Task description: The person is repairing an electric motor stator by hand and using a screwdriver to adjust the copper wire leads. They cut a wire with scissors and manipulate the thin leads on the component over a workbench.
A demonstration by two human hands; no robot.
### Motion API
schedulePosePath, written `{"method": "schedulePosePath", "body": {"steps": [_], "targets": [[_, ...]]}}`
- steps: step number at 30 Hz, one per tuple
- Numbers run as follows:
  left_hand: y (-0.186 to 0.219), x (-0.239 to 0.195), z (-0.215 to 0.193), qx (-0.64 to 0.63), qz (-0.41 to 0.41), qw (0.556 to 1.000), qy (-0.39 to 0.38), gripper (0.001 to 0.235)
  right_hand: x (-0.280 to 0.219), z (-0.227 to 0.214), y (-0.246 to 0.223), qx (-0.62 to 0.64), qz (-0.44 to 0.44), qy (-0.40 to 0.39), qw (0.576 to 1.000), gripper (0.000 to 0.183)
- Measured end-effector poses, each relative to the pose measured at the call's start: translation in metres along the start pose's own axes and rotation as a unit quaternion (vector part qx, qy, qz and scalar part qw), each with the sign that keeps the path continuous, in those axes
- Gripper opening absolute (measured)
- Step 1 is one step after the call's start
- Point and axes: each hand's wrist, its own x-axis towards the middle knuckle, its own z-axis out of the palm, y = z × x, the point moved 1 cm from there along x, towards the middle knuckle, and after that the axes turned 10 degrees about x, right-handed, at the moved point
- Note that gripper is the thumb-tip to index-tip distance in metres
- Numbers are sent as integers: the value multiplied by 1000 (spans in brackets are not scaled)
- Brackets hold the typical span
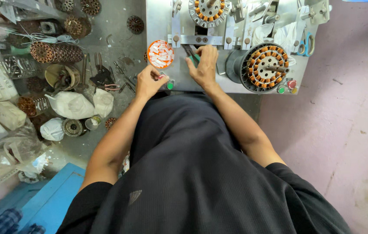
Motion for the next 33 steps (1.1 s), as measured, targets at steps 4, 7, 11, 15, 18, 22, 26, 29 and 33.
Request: {"method": "schedulePosePath", "body": {"steps": [4,7,11,15,18,22,26,29,33], "targets": [[-20,2,7,-31,-9,999,32,38,6,-12,0,21,25,53,998,41],[-22,4,9,-36,-60,998,6,41,11,-19,-3,34,41,73,996,40],[-15,8,-2,27,-81,996,-12,47,16,-19,4,42,64,83,994,38],[15,16,-18,122,-82,989,-25,47,31,-5,40,69,112,98,986,35],[65,25,-15,106,103,987,55,38,49,18,85,89,137,98,982,40],[146,61,3,98,274,946,142,69,79,48,143,27,198,30,979,37],[180,112,23,90,315,934,139,101,90,66,159,81,190,12,978,40],[184,129,33,127,306,934,133,106,92,72,160,144,181,29,973,40],[179,140,38,167,281,938,115,107,90,73,173,201,188,39,961,39]]}}
